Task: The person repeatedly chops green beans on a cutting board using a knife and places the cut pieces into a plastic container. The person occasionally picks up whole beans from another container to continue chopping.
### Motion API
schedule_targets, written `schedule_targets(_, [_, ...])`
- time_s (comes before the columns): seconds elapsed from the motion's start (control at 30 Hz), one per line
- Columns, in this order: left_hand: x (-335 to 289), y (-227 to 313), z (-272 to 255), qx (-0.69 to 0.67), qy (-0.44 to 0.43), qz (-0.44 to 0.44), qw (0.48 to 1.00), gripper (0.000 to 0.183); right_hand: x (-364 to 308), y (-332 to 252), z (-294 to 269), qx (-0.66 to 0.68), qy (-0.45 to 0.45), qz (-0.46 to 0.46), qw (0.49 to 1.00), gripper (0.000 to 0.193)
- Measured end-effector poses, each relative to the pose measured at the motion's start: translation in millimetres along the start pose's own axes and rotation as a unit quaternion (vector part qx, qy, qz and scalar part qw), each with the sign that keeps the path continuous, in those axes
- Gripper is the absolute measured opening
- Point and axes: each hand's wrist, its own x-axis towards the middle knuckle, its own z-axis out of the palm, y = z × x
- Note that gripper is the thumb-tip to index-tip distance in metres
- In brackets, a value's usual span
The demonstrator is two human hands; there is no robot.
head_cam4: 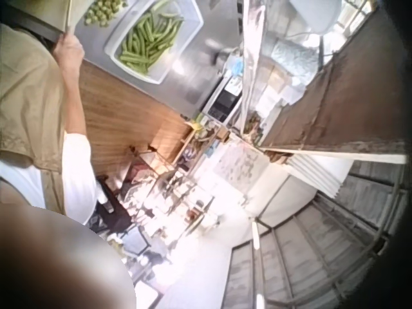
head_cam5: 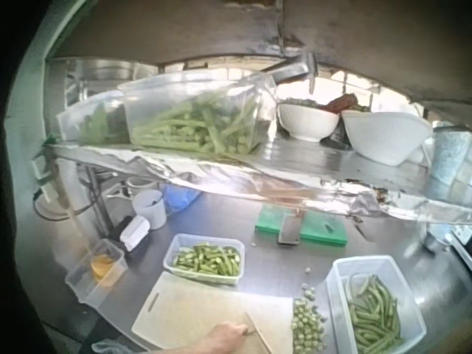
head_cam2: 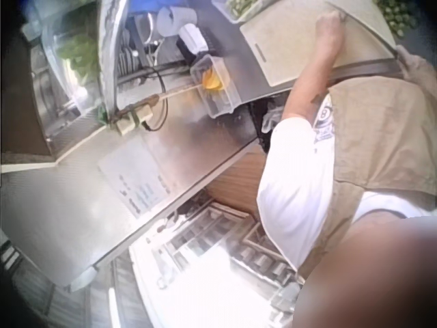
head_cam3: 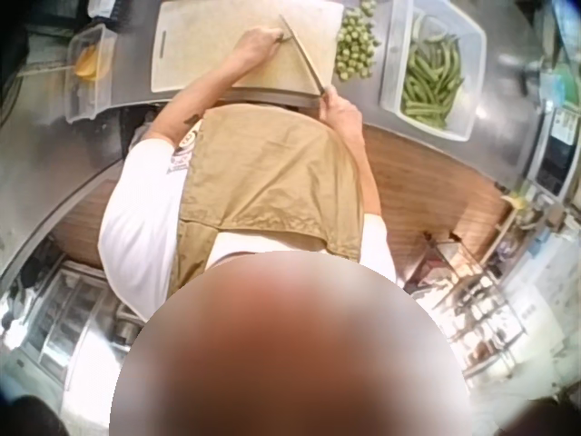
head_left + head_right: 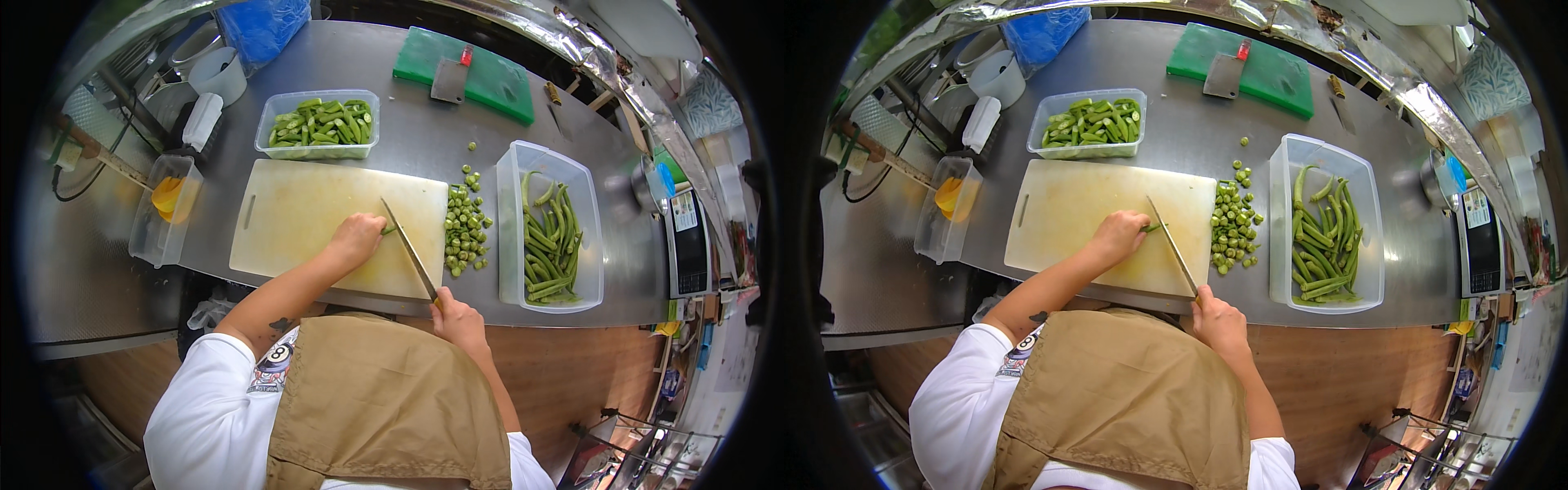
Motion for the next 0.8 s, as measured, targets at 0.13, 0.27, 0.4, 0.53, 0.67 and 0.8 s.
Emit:
schedule_targets(0.13, [-12.5,1.8,-14.8,-0.111,0.065,-0.032,0.991,0.024,-3.6,1.1,-7.2,0.041,0.046,-0.002,0.998,0.028])
schedule_targets(0.27, [-34.4,-4.3,-17.2,-0.418,0.228,-0.079,0.876,0.019,-7.8,-0.5,-8.5,0.081,0.05,0.0,0.995,0.029])
schedule_targets(0.4, [-63.9,-18.3,-8.7,-0.291,0.187,-0.186,0.92,0.016,-5.1,-4.9,-1.5,0.077,0.023,-0.004,0.997,0.028])
schedule_targets(0.53, [-78.0,-23.1,5.1,-0.235,0.216,-0.124,0.94,0.017,-2.5,-9.9,4.5,0.058,0.002,-0.044,0.997,0.028])
schedule_targets(0.67, [-80.5,-24.0,9.3,-0.188,0.22,-0.103,0.952,0.018,0.2,-17.2,6.2,0.028,0.006,-0.059,0.998,0.027])
schedule_targets(0.8, [-82.3,-23.5,10.4,-0.157,0.213,-0.095,0.96,0.016,7.4,-28.4,8.3,-0.024,-0.061,-0.024,0.998,0.026])
